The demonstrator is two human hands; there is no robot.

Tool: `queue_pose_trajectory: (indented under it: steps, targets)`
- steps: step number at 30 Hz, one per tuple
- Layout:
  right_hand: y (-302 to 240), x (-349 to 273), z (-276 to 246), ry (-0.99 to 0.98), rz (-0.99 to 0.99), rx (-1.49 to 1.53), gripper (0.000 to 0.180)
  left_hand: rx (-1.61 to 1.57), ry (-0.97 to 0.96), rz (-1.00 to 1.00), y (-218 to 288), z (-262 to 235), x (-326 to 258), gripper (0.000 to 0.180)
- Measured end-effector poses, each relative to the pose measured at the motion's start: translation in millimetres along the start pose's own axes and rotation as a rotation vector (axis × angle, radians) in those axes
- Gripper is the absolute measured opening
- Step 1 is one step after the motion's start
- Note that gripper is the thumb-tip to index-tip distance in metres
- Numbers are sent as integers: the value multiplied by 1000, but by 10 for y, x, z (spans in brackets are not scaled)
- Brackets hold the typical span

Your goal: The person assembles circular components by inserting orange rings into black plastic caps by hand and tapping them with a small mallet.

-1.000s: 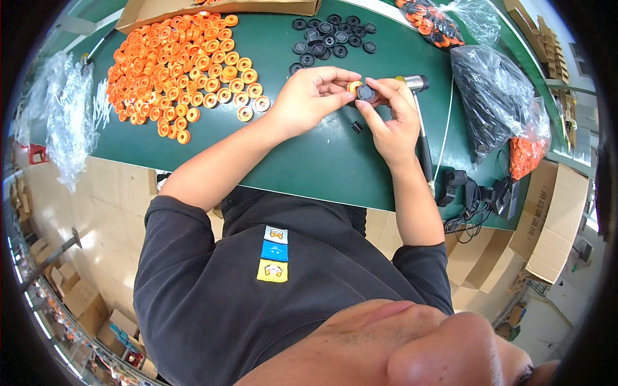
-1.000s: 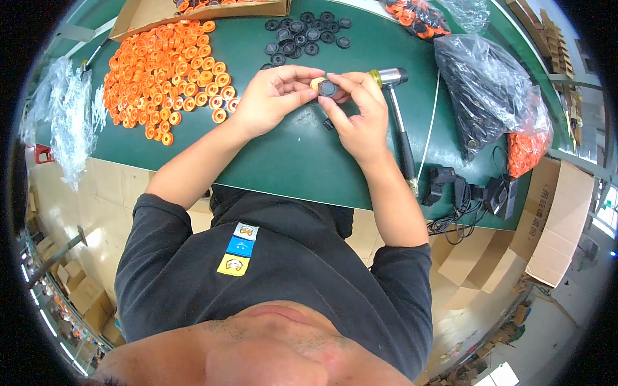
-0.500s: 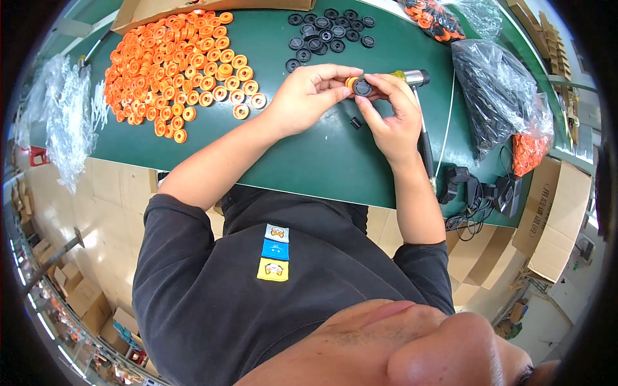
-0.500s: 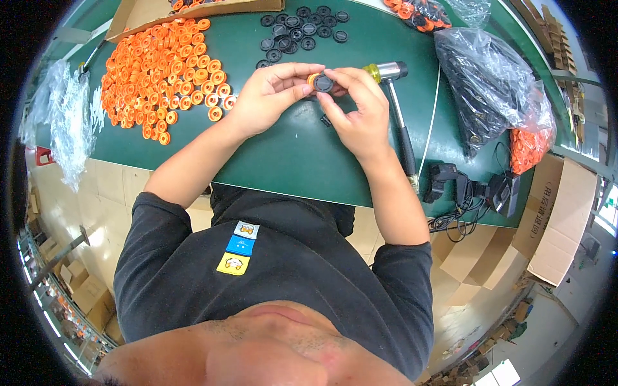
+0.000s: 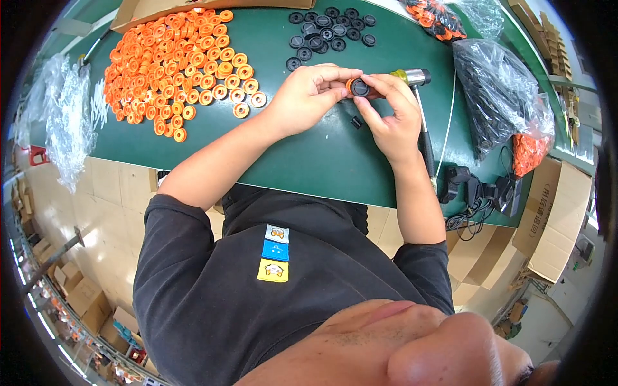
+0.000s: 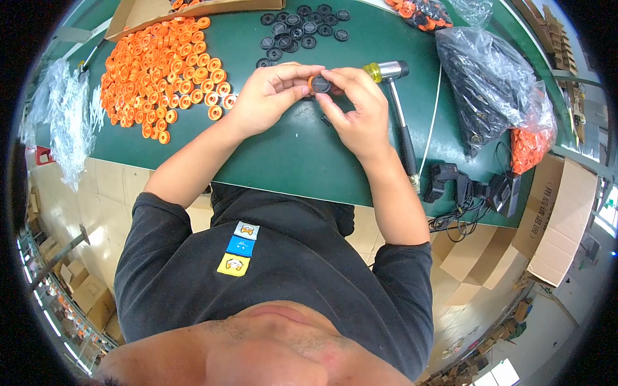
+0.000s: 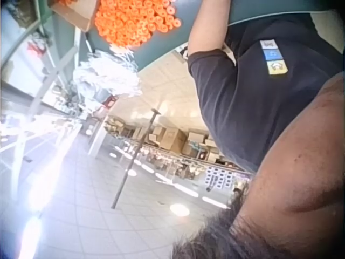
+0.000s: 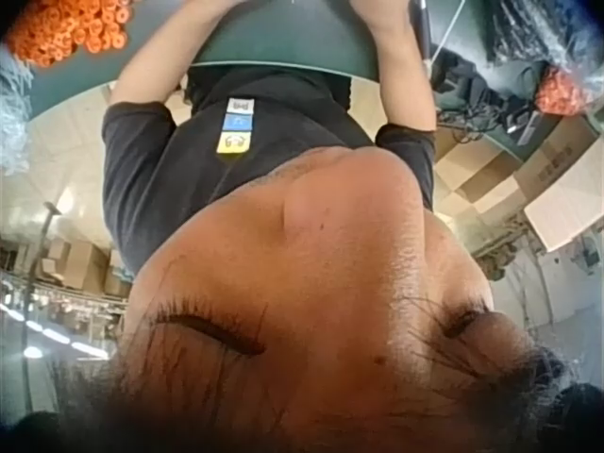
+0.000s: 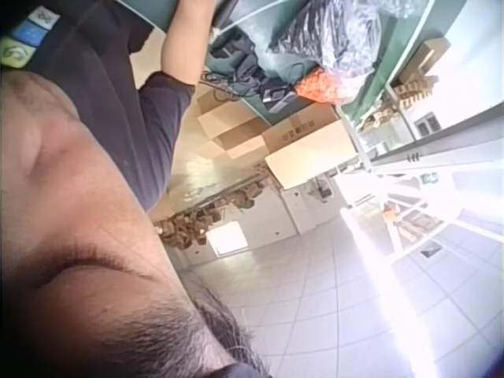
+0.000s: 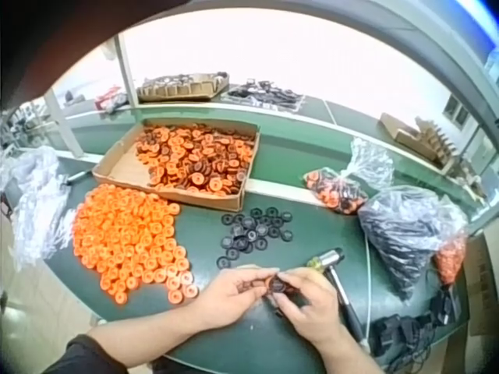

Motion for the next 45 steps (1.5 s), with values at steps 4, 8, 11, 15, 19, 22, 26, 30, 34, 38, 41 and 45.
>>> queue_pose_trajectory:
  steps: [4,8,11,15,19,22,26,30,34,38,41,45]
  targets:
    - [-25,8,-17,-4,-38,-64,37,14,-9,-13,-14,-5,2,37]
    - [-18,-3,-18,-16,-24,-103,37,-13,-9,-30,8,4,4,36]
    - [-49,8,-33,-21,-38,-138,36,-13,2,-23,4,12,-4,36]
    - [-78,19,-40,-29,-74,-185,34,-5,-7,-27,8,4,-5,36]
    - [-76,-4,-27,-49,-14,-173,33,46,-4,-66,-8,2,1,37]
    - [-74,-9,-25,-40,-10,-171,33,48,0,-70,-2,9,0,37]
    - [-92,-5,-24,-26,-9,-189,33,-1,11,-61,4,14,-3,38]
    - [-100,-2,-28,-33,-12,-181,32,18,6,-93,33,37,1,40]
    - [-85,0,-10,-27,-6,-148,32,-19,48,-32,-18,38,12,41]
    - [-95,0,-7,-17,16,-135,32,-89,53,-43,55,34,15,37]
    - [-105,-22,17,-18,0,-167,34,-44,72,-80,47,49,26,32]
    - [-58,-23,41,-8,128,9,36,-79,95,-13,-14,58,43,26]
Point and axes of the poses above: each hand's wrist, its own x-axis towards the middle knuckle, its own z-axis out of the palm, y = z × x, the point moved 2 cm from there along x, towards the middle knuckle, and after that the axes turned 5 degrees about -y, right-handed, at the moved point
